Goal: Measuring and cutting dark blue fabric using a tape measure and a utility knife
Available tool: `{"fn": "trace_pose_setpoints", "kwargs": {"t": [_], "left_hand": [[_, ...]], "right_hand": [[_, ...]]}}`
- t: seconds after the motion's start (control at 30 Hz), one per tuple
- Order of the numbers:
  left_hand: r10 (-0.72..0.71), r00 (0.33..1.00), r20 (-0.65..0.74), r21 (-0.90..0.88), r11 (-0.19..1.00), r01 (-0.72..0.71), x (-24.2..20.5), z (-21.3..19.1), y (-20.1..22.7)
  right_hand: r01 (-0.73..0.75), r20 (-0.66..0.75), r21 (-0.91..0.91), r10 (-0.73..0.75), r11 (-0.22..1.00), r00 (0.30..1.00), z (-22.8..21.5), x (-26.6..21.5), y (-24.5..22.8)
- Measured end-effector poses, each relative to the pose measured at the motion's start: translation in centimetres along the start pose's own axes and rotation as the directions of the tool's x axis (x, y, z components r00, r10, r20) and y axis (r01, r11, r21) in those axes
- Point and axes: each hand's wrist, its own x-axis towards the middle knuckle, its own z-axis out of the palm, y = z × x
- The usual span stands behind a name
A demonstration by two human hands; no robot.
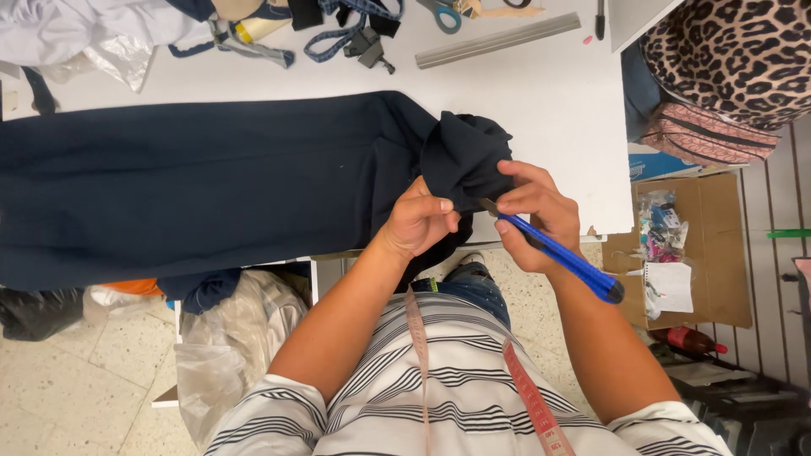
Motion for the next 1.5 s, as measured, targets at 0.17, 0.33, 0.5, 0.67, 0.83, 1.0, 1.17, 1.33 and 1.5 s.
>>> {"fn": "trace_pose_setpoints", "kwargs": {"t": [0.17,0.33,0.5,0.67,0.83,1.0,1.17,1.33,1.5], "left_hand": [[-0.010,0.999,-0.050,0.051,0.999,0.012,0.1,-0.2,1.5],[0.017,0.861,-0.509,-0.135,0.986,-0.099,-1.9,4.1,5.7],[-0.070,0.892,-0.446,0.235,0.953,0.193,-7.7,3.1,4.4],[-0.576,0.805,-0.145,0.887,0.285,0.364,-7.1,10.5,10.5],[-0.024,1.000,0.004,0.919,0.394,0.006,0.7,10.7,13.8],[-0.061,0.996,0.058,0.995,-0.081,-0.063,8.5,9.6,17.6],[-0.053,0.989,-0.139,0.990,-0.035,0.138,10.3,3.2,16.3],[0.308,0.768,-0.561,0.827,0.242,0.507,9.8,5.5,16.2],[0.269,0.587,-0.764,0.579,0.687,0.439,10.1,5.8,13.4]], "right_hand": [[-0.225,-0.164,0.087,0.236,0.971,0.958,-0.1,-0.3,0.4],[-0.735,-0.540,0.105,0.659,0.670,0.524,0.4,-1.2,3.8],[-0.915,-0.325,0.302,0.931,0.267,0.164,3.0,-3.3,5.6],[-0.853,-0.391,0.317,0.877,0.414,0.280,3.6,-3.5,8.4],[-0.693,-0.480,0.187,0.680,0.697,0.555,2.5,1.0,8.4],[-0.419,-0.024,0.438,0.476,0.795,0.879,2.4,7.5,3.9],[-0.387,-0.047,0.520,0.478,0.761,0.877,4.8,5.2,4.2],[-0.584,-0.312,-0.168,0.519,0.794,0.795,9.5,-0.4,0.7],[-0.561,-0.191,-0.269,0.528,0.783,0.828,11.6,-0.6,1.5]]}}
